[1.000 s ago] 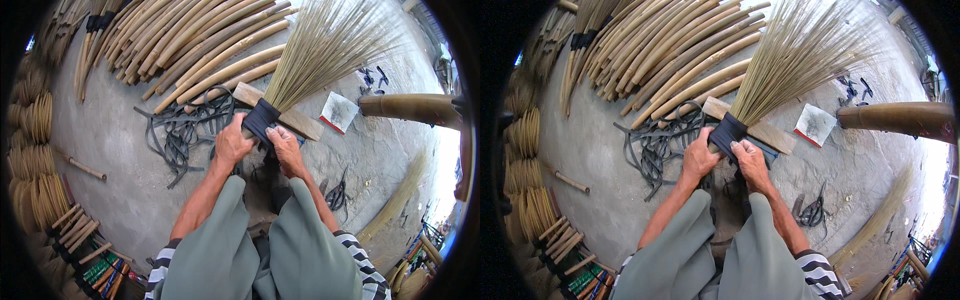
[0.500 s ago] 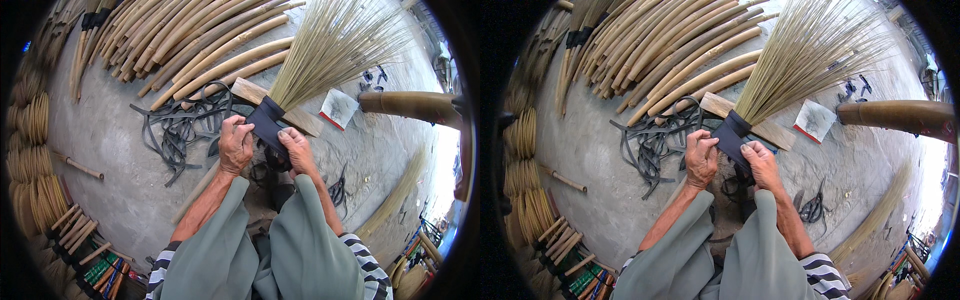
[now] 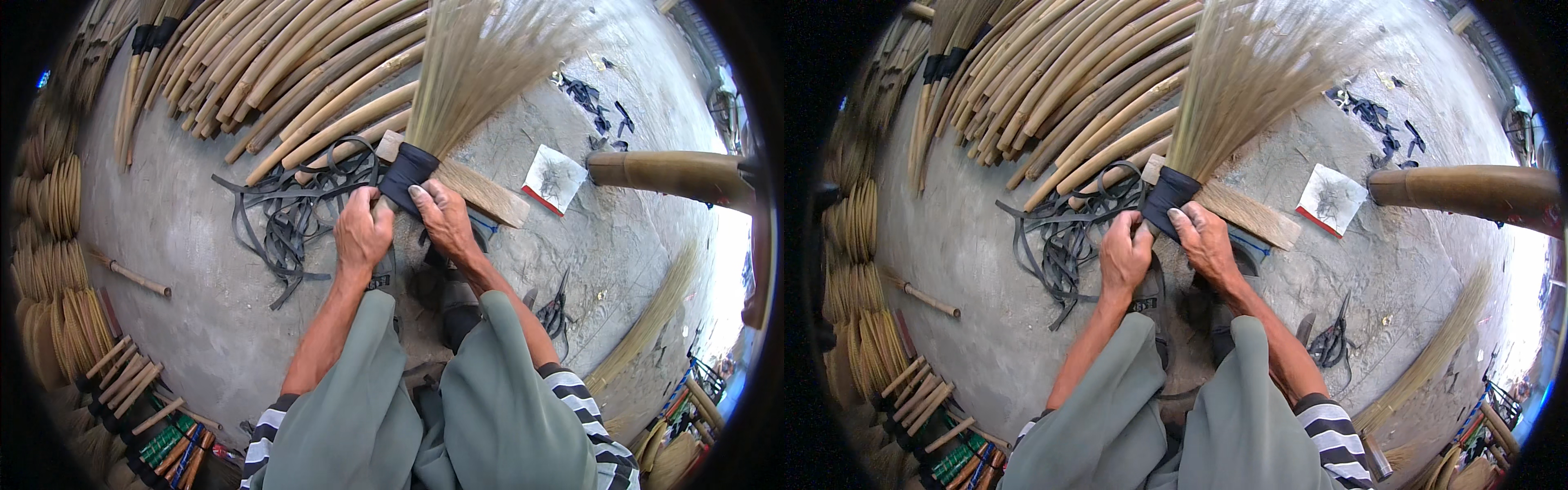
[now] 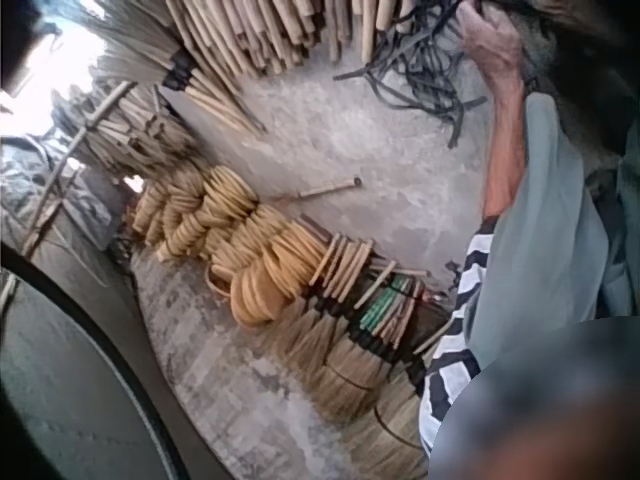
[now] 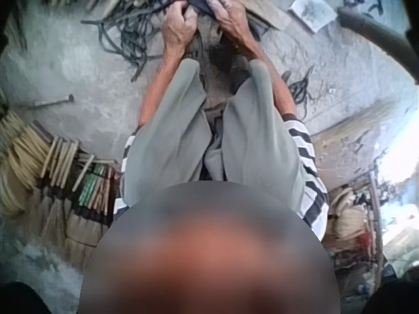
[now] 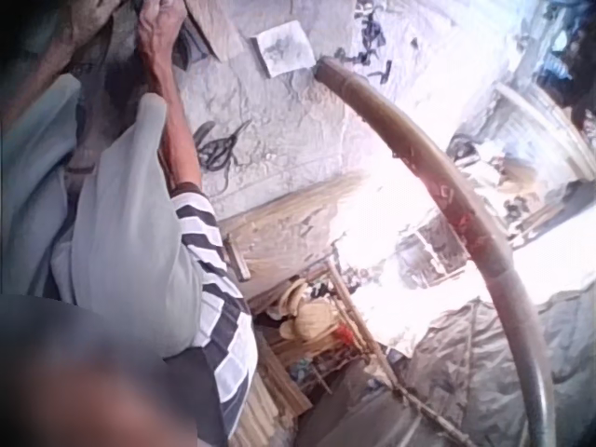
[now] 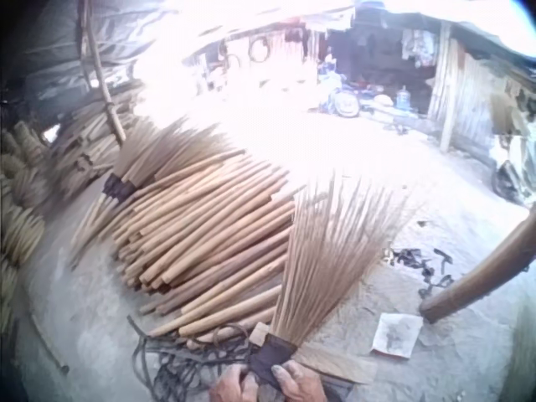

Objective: The person sits on the floor and wraps a black strap around the base of a broom made of straw-like bristles. They repeatedly pull the strap tight, adjust its position, and use pliers to cut the strap, continuing to secure the bristles to the handle.

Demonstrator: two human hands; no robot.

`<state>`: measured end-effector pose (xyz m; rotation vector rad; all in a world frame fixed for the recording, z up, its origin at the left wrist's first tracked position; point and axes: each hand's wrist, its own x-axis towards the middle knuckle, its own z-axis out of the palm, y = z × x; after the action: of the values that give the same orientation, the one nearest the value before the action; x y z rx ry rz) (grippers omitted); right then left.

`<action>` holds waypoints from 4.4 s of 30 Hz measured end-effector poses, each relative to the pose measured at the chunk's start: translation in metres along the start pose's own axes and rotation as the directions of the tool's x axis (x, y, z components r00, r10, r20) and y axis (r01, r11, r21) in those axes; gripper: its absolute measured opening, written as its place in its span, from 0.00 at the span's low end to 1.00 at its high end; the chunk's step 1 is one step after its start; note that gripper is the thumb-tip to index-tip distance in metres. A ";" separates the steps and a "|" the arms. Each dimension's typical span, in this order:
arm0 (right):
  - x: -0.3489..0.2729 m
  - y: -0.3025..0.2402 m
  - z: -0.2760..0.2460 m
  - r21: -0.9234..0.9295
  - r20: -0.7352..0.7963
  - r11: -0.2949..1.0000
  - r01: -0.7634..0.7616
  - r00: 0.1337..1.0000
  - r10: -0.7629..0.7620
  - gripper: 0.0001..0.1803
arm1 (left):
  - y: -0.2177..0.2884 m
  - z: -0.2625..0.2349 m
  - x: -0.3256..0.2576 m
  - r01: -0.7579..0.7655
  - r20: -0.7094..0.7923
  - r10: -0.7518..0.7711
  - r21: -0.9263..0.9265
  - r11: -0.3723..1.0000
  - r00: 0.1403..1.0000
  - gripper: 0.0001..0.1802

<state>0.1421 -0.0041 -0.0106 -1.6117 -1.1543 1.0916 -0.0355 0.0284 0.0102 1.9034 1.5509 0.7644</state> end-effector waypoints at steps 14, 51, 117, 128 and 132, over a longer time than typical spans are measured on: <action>-0.041 -0.021 -0.025 0.269 -0.073 0.936 -0.228 0.964 0.255 0.17 | 0.038 0.018 -0.022 0.156 0.117 -0.163 0.064 0.986 0.980 0.35; -0.039 -0.026 -0.045 -0.106 -0.066 0.985 -0.139 0.989 0.133 0.20 | 0.017 0.012 -0.005 0.293 0.467 -0.176 -0.190 0.937 0.866 0.25; -0.043 -0.003 -0.019 0.024 -0.028 0.996 -0.082 0.996 0.082 0.19 | 0.002 -0.004 -0.001 0.226 0.360 -0.138 -0.214 0.950 0.923 0.22; -0.045 -0.043 -0.023 0.131 0.024 0.971 -0.199 0.980 0.197 0.20 | 0.011 0.006 -0.012 0.203 0.363 -0.212 0.063 0.977 0.907 0.25; -0.060 -0.046 -0.031 0.294 0.076 0.884 -0.363 0.931 0.357 0.21 | 0.020 0.004 -0.013 0.251 0.307 -0.276 0.119 0.961 0.911 0.25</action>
<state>0.1499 -0.0564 0.0508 -1.6038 -0.6642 1.4494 -0.0213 0.0122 0.0216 1.7179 1.5998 0.2625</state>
